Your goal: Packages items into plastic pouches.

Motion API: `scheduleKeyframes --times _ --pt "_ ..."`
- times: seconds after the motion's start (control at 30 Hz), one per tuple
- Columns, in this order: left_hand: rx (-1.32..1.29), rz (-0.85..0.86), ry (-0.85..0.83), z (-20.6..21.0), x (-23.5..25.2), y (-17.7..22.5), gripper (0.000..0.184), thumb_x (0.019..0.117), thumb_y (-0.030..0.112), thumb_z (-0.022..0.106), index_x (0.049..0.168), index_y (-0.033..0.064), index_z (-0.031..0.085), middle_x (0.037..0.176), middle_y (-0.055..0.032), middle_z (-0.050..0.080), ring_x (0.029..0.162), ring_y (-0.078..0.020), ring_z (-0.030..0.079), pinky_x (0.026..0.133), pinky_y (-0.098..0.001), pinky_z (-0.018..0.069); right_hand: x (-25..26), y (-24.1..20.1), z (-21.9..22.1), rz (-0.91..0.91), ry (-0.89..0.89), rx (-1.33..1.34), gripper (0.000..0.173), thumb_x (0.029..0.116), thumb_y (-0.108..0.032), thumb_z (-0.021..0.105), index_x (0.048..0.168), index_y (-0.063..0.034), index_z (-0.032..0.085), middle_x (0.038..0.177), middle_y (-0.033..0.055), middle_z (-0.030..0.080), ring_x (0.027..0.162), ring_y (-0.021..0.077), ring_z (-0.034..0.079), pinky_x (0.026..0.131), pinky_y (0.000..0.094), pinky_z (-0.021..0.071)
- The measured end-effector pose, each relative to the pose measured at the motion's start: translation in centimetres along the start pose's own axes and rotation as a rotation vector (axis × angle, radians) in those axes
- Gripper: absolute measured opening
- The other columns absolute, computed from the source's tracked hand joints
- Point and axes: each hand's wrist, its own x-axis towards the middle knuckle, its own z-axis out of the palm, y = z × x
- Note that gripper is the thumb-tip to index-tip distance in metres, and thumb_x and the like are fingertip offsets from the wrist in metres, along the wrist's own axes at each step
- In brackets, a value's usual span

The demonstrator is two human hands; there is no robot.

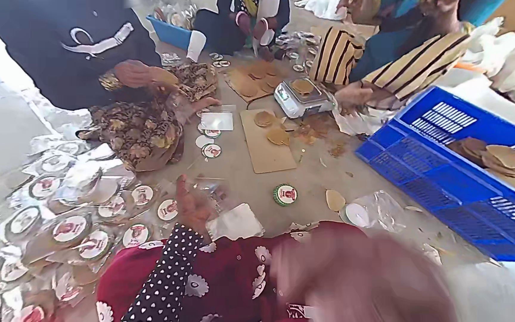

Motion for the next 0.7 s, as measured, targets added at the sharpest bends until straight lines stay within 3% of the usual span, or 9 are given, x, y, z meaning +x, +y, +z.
scheduleKeyframes --times 0.03,0.1,0.13,0.2,0.27,0.33,0.43,0.57,0.7 --pt "-0.006 0.007 0.009 -0.7 0.7 -0.1 0.071 0.1007 0.069 0.025 0.142 0.0140 0.041 0.115 -0.0203 0.064 0.099 -0.0379 0.068 0.081 -0.0566 0.0580 1.1 4.1 -2.9 0.074 0.155 -0.295 0.013 0.1000 -0.020 0.065 0.103 -0.0107 0.073 0.106 -0.0006 0.076 0.098 0.0094 0.072 0.086 0.0297 0.0616" --pt "-0.036 0.029 0.053 -2.0 1.8 -0.5 0.068 0.1007 0.067 0.028 0.141 0.0147 0.041 0.119 -0.0190 0.063 0.103 -0.0372 0.066 0.083 -0.0579 0.0573 2.1 13.9 -9.0 0.408 0.401 -0.600 0.012 0.0898 -0.014 0.075 0.095 -0.0042 0.071 0.090 0.0034 0.072 0.078 0.0114 0.069 0.074 0.0330 0.0601" --pt "-0.040 0.044 0.065 -2.2 2.2 -0.7 0.067 0.1019 0.066 0.028 0.143 0.0146 0.040 0.123 -0.0191 0.060 0.108 -0.0374 0.065 0.086 -0.0593 0.0559 1.6 18.9 -12.1 0.623 0.462 -0.652 0.021 0.0891 -0.016 0.078 0.098 0.0007 0.069 0.090 0.0103 0.070 0.077 0.0190 0.067 0.073 0.0408 0.0575" --pt "-0.004 0.054 0.083 -1.7 2.8 -0.9 0.065 0.1024 0.066 0.025 0.142 0.0158 0.040 0.119 -0.0163 0.062 0.103 -0.0336 0.066 0.083 -0.0562 0.0569 -0.8 27.0 -16.4 0.997 0.478 -0.665 0.036 0.0891 -0.023 0.080 0.111 0.0034 0.068 0.100 0.0212 0.070 0.089 0.0343 0.067 0.082 0.0571 0.0539" --pt "0.009 0.047 0.092 -1.2 3.4 -0.8 0.065 0.1013 0.066 0.026 0.141 0.0172 0.041 0.117 -0.0166 0.063 0.101 -0.0350 0.067 0.081 -0.0568 0.0577 -2.9 32.1 -18.1 1.252 0.417 -0.640 0.041 0.0897 -0.030 0.079 0.118 -0.0027 0.070 0.108 0.0189 0.073 0.095 0.0330 0.070 0.086 0.0554 0.0542" --pt "0.016 0.032 0.092 -1.2 4.1 -0.9 0.066 0.1013 0.066 0.027 0.146 0.0192 0.039 0.121 -0.0186 0.061 0.104 -0.0382 0.066 0.083 -0.0587 0.0566 -3.7 34.0 -18.0 1.383 0.380 -0.592 0.038 0.0906 -0.034 0.079 0.113 -0.0046 0.073 0.105 0.0147 0.073 0.088 0.0248 0.068 0.080 0.0456 0.0539" --pt "0.020 0.020 0.098 -0.9 4.4 -1.0 0.063 0.1022 0.066 0.024 0.143 0.0197 0.039 0.119 -0.0184 0.064 0.100 -0.0380 0.069 0.080 -0.0569 0.0585 -4.0 34.5 -17.6 1.451 0.317 -0.616 0.033 0.0918 -0.032 0.077 0.108 -0.0028 0.074 0.100 0.0141 0.073 0.084 0.0229 0.067 0.078 0.0444 0.0539" --pt "0.012 0.004 0.114 -0.4 4.5 -0.7 0.063 0.1024 0.065 0.028 0.146 0.0210 0.037 0.128 -0.0206 0.060 0.108 -0.0409 0.067 0.084 -0.0585 0.0575 -3.7 34.8 -18.0 1.505 0.193 -0.680 0.034 0.0958 -0.034 0.072 0.106 -0.0023 0.074 0.096 0.0143 0.070 0.080 0.0227 0.064 0.077 0.0449 0.0519" --pt "0.015 0.014 0.112 -0.4 4.4 -0.7 0.061 0.1033 0.064 0.025 0.144 0.0200 0.038 0.122 -0.0205 0.063 0.102 -0.0410 0.069 0.081 -0.0591 0.0587 -3.0 33.9 -17.9 1.537 0.178 -0.660 0.029 0.0997 -0.033 0.068 0.112 -0.0067 0.074 0.096 0.0098 0.071 0.075 0.0162 0.060 0.073 0.0381 0.0500"
